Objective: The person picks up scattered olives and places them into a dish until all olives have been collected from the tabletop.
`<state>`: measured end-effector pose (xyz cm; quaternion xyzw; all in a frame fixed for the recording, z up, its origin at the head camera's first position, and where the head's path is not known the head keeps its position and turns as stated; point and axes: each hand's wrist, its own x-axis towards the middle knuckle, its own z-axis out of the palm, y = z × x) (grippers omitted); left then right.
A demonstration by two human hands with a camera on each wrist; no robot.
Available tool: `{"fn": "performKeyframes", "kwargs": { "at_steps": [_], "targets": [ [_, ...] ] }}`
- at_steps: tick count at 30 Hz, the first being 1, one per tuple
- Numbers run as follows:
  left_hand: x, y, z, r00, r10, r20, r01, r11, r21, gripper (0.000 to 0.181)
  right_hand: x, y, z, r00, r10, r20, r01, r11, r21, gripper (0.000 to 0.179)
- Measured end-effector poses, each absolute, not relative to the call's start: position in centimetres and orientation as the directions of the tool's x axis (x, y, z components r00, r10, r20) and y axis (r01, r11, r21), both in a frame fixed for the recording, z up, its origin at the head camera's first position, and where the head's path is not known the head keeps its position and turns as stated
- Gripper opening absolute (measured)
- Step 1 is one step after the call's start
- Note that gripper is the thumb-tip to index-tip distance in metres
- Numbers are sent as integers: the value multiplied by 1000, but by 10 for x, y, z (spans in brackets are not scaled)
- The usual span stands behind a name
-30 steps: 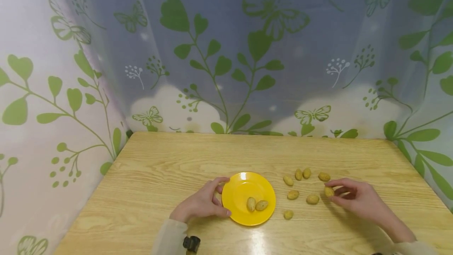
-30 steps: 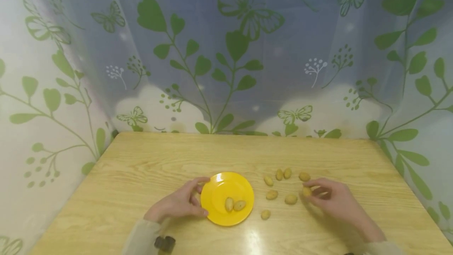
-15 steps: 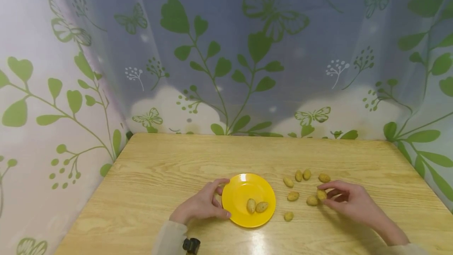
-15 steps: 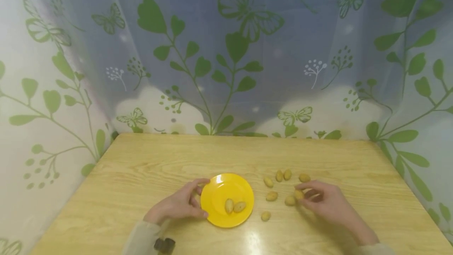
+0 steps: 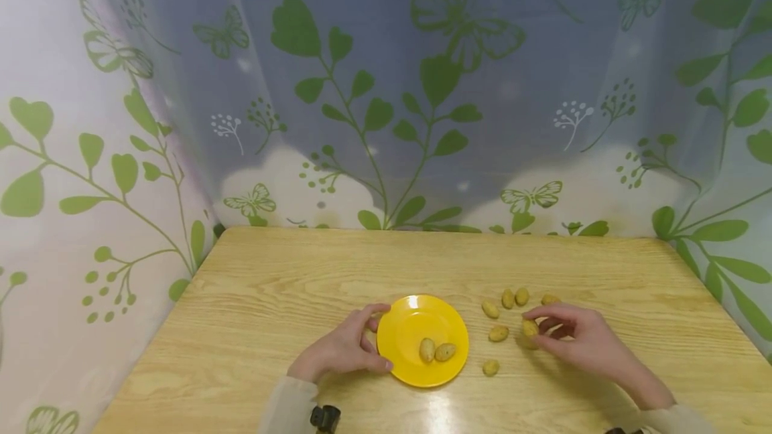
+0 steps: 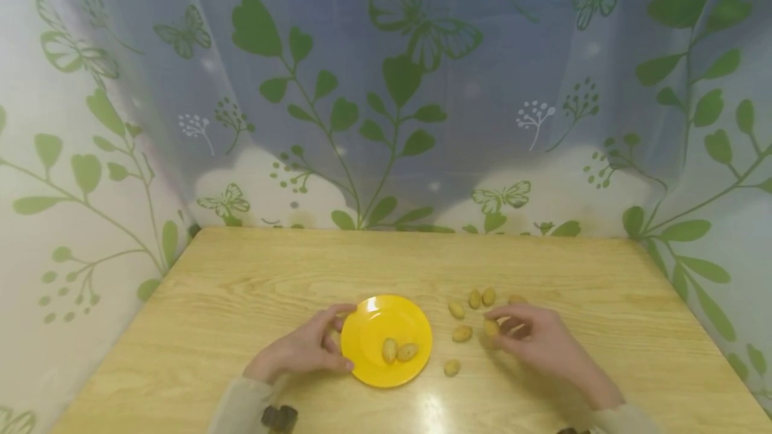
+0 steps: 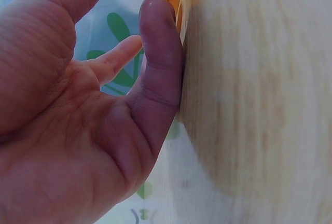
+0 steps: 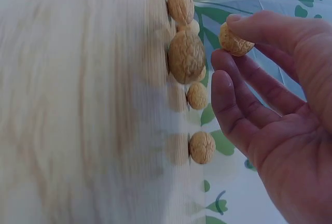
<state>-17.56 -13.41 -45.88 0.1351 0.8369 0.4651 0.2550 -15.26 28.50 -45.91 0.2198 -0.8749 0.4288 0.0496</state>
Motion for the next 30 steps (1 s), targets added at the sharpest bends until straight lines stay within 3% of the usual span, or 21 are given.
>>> {"fn": "performKeyframes", "kwargs": {
  "at_steps": [30],
  "targets": [
    [-176,-134,-461,-836,448,-317,-28,542,840,92,-160,247,-458,-844,-444,301,-502,456,-735,28]
  ]
}}
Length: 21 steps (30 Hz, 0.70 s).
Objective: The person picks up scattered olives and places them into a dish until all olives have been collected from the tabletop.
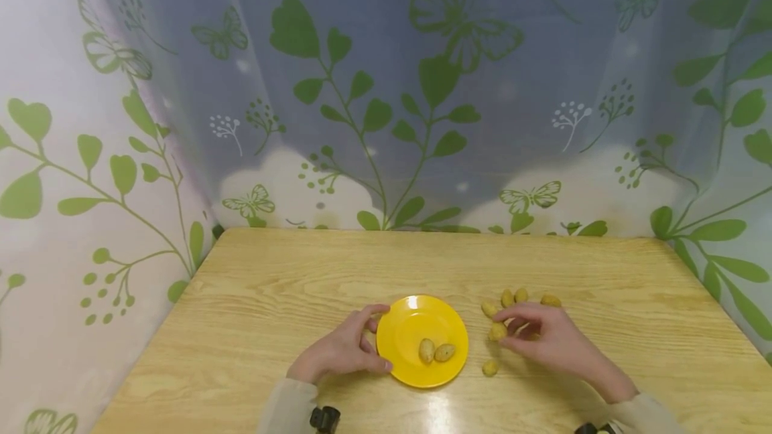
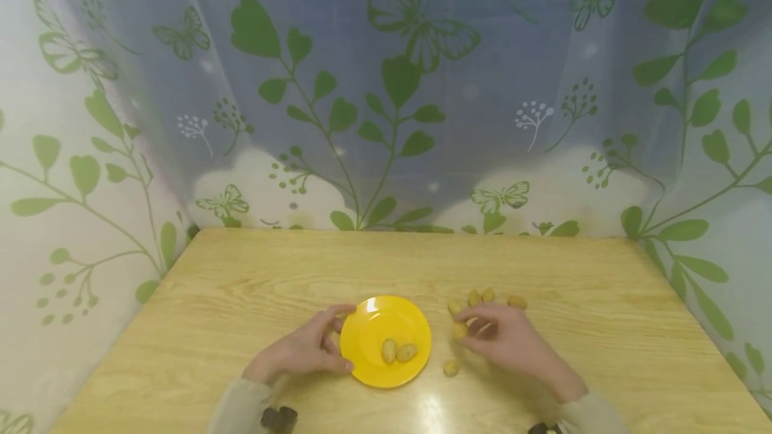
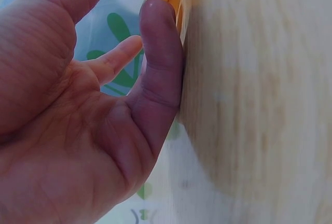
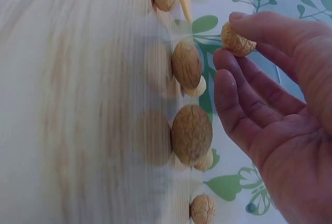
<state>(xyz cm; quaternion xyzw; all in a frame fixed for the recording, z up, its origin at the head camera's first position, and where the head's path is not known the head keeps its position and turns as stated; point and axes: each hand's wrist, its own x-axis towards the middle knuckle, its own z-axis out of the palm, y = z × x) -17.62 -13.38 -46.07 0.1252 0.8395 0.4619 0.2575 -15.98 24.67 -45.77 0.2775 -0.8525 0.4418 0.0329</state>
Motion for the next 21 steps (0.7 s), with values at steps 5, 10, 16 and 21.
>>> {"fn": "performKeyframes", "kwargs": {
  "at_steps": [5,10,16,21],
  "targets": [
    [-176,-134,-461,-834,452,-315,-26,538,842,92,-163,241,-459,-836,-463,295,-508,448,-736,29],
    [-176,-135,-460,-832,457,-314,-23,537,843,92,-165,236,-457,-842,-482,244,-479,458,-749,28],
    [-176,-135,-460,-833,457,-312,-22,536,844,92,-168,228,-460,-826,-511,237,-490,444,-750,27],
    [-176,-135,-460,-832,460,-309,-17,536,844,92,-170,220,-463,-824,-524,217,-480,440,-759,28]
  ]
}}
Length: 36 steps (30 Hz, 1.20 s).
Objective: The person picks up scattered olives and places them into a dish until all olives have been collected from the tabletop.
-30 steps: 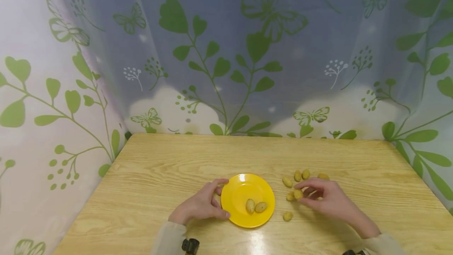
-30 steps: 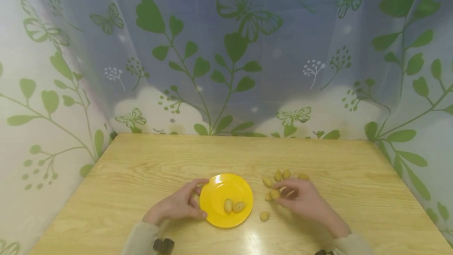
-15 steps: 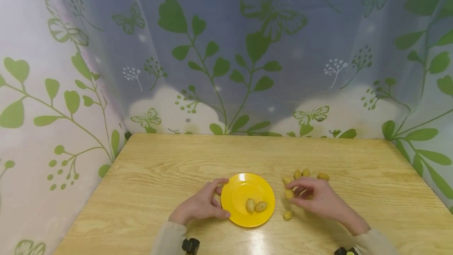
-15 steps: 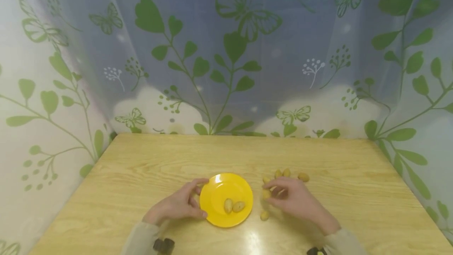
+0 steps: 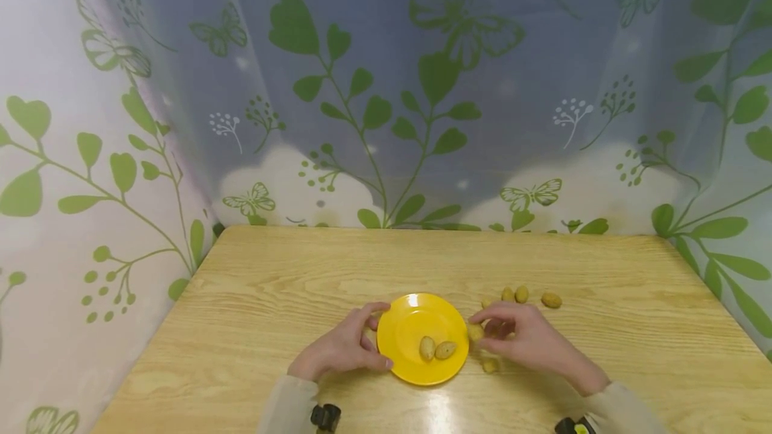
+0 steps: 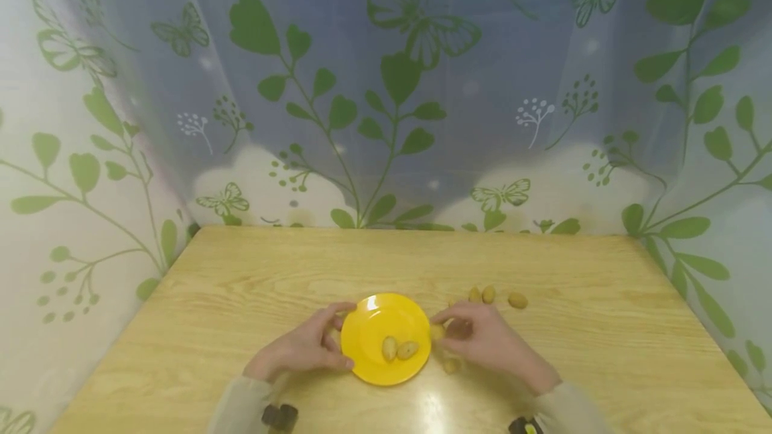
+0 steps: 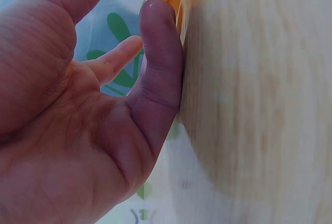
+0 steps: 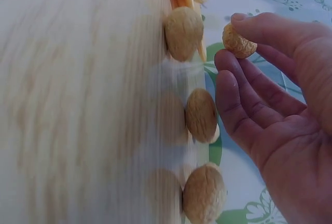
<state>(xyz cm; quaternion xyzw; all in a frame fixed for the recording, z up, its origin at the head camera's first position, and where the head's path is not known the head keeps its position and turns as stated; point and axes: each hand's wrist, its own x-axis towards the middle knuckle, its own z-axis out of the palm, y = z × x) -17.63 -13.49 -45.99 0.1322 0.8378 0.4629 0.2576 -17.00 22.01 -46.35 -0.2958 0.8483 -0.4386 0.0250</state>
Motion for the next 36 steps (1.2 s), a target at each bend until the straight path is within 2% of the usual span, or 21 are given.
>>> {"fn": "performKeyframes", "kwargs": {
  "at_steps": [15,36],
  "targets": [
    [-175,-133,-458,-832,456,-316,-31,531,847,93,-173,198,-468,-800,-568,195,-480,409,-776,28],
    [-175,-135,-460,-830,465,-307,-20,526,850,92,-178,185,-468,-836,-535,121,-436,514,-738,29]
  ]
}}
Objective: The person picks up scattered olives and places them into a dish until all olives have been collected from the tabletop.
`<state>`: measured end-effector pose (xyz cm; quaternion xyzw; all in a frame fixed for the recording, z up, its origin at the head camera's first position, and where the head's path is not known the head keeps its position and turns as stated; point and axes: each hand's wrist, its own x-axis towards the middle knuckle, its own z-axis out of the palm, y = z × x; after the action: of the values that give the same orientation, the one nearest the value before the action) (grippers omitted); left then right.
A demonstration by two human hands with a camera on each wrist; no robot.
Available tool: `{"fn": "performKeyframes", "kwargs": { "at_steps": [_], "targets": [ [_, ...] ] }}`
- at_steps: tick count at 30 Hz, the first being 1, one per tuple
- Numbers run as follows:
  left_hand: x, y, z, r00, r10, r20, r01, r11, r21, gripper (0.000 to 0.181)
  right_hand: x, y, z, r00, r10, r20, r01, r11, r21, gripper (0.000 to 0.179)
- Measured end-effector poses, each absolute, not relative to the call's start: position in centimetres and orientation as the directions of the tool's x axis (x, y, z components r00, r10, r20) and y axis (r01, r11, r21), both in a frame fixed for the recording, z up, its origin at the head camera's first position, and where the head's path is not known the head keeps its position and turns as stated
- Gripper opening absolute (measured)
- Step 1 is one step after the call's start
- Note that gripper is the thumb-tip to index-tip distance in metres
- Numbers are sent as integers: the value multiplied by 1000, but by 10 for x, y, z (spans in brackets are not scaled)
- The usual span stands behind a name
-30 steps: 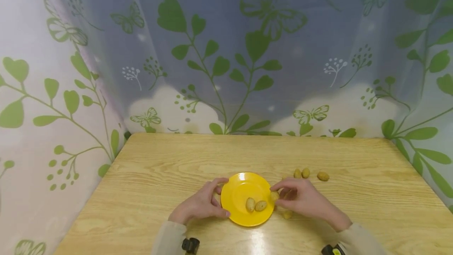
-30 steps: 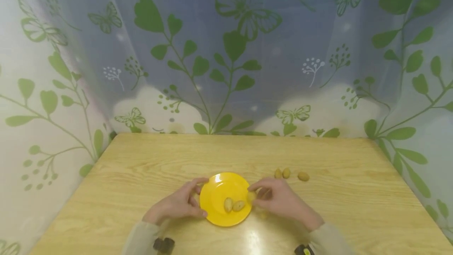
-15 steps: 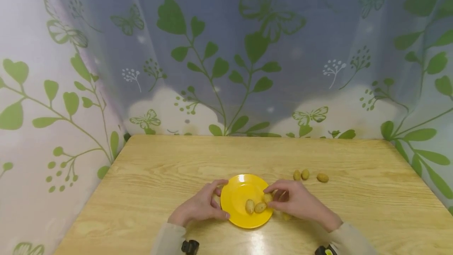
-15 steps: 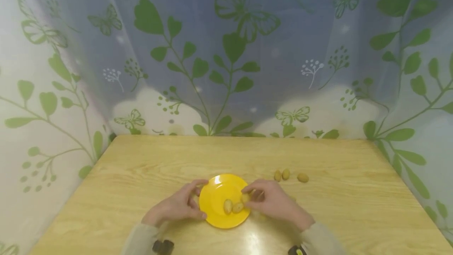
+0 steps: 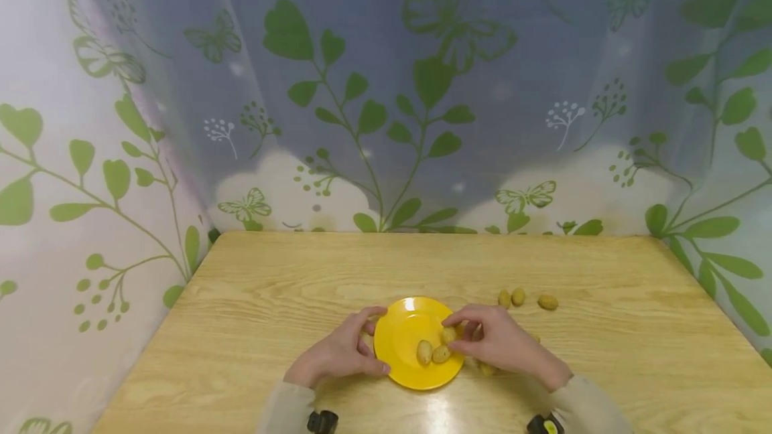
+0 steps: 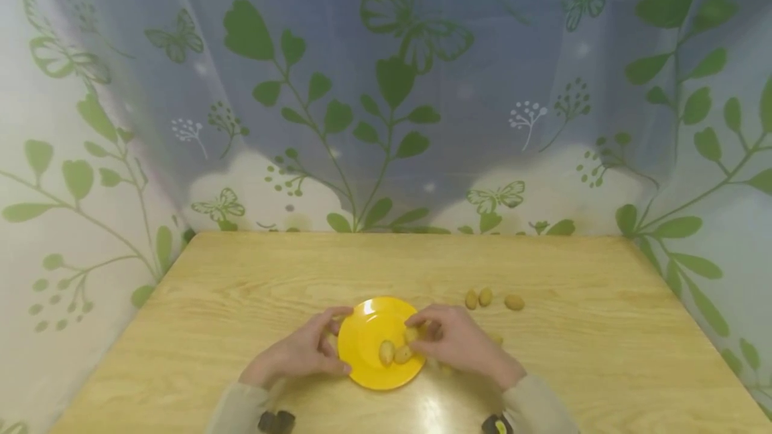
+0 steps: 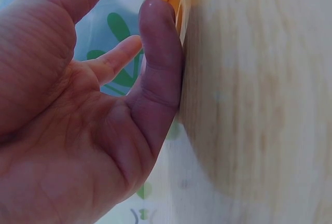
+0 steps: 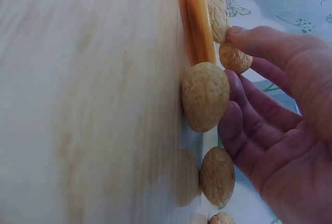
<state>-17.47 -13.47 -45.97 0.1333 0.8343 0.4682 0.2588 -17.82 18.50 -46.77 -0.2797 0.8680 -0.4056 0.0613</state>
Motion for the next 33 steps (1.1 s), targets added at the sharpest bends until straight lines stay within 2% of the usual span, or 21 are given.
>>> {"fn": "performKeyframes", "kwargs": {
  "at_steps": [16,33],
  "targets": [
    [-174,-133,-457,-828,479,-291,-4,515,857,92,-180,184,-467,-836,-542,84,-411,519,-749,27],
    [-173,-132,-458,-832,476,-286,-11,500,866,92,-172,199,-456,-840,-496,220,-475,474,-742,23]
  ]
}}
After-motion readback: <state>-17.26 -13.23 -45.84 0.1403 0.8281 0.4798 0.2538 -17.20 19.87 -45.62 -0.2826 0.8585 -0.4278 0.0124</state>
